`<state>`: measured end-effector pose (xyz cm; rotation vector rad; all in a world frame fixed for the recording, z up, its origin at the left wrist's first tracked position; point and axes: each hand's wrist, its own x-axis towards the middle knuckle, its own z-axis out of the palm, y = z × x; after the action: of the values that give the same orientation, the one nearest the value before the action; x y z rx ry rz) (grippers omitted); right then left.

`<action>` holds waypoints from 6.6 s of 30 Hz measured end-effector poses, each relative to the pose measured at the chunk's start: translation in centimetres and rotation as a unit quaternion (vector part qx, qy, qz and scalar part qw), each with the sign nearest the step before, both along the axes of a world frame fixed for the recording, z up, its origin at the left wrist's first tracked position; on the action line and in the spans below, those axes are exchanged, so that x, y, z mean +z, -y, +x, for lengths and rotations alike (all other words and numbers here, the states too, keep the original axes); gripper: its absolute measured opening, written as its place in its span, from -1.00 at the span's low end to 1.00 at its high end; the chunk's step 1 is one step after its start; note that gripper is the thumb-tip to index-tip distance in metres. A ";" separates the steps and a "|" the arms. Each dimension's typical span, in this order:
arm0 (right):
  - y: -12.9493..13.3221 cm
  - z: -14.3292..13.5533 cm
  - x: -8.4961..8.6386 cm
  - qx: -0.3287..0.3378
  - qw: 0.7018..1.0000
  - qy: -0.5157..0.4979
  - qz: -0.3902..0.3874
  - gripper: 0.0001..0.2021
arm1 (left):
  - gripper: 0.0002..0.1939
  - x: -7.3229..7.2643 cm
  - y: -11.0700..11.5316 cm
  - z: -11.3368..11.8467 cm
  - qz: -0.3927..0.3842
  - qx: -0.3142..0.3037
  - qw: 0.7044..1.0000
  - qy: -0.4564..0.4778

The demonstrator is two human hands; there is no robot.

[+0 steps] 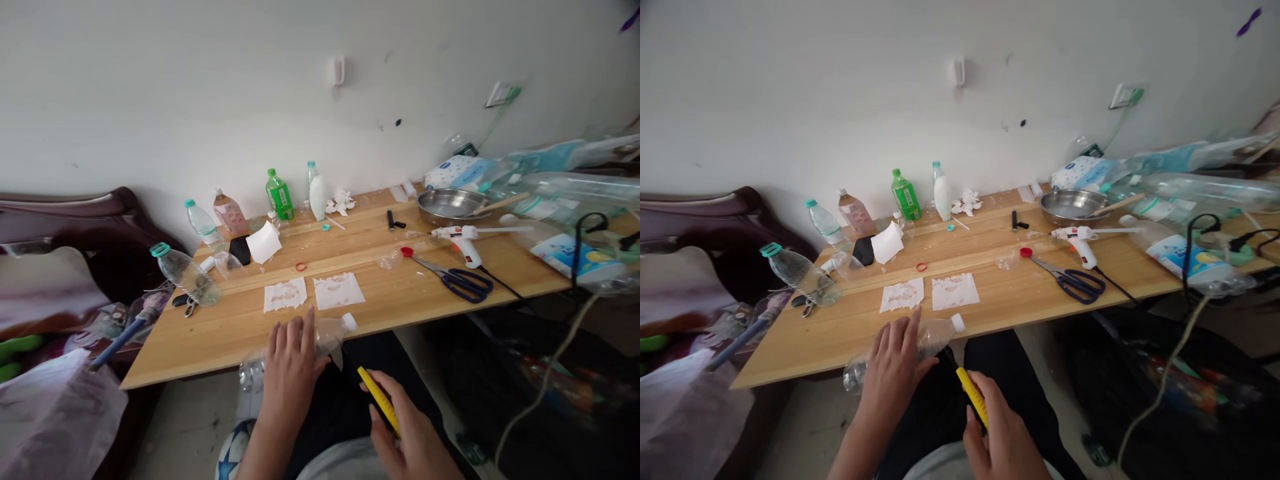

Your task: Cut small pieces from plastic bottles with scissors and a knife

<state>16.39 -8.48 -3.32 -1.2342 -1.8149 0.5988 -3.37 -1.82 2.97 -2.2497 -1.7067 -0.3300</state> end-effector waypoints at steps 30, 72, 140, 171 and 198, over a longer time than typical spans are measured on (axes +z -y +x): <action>-7.3 3.0 5.1 0.012 0.998 -0.045 -0.048 -0.50 | -0.38 7.1 -9.3 -0.6 0.038 -0.043 0.996 -0.068; -32.4 0.7 6.3 -0.100 0.969 0.225 0.013 -0.53 | -0.41 1.2 -35.7 -0.6 -0.159 -0.122 0.974 -0.100; -32.1 -0.6 5.1 -0.121 0.951 0.284 -0.006 -0.51 | -0.40 2.1 -36.3 -2.5 -0.259 -0.150 0.951 0.077; -31.7 -1.2 4.9 -0.037 0.977 0.198 -0.066 -0.49 | -0.46 1.2 -36.1 -1.6 -0.162 -0.124 0.979 -0.028; -31.1 -1.4 4.9 -0.046 0.976 0.203 -0.055 -0.48 | -0.43 1.2 -36.0 -1.2 -0.187 -0.081 0.977 -0.063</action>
<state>15.02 22.58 1.56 -1.5975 -2.0641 0.4198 -4.54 34.20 4.15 -2.6180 -1.6329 0.1134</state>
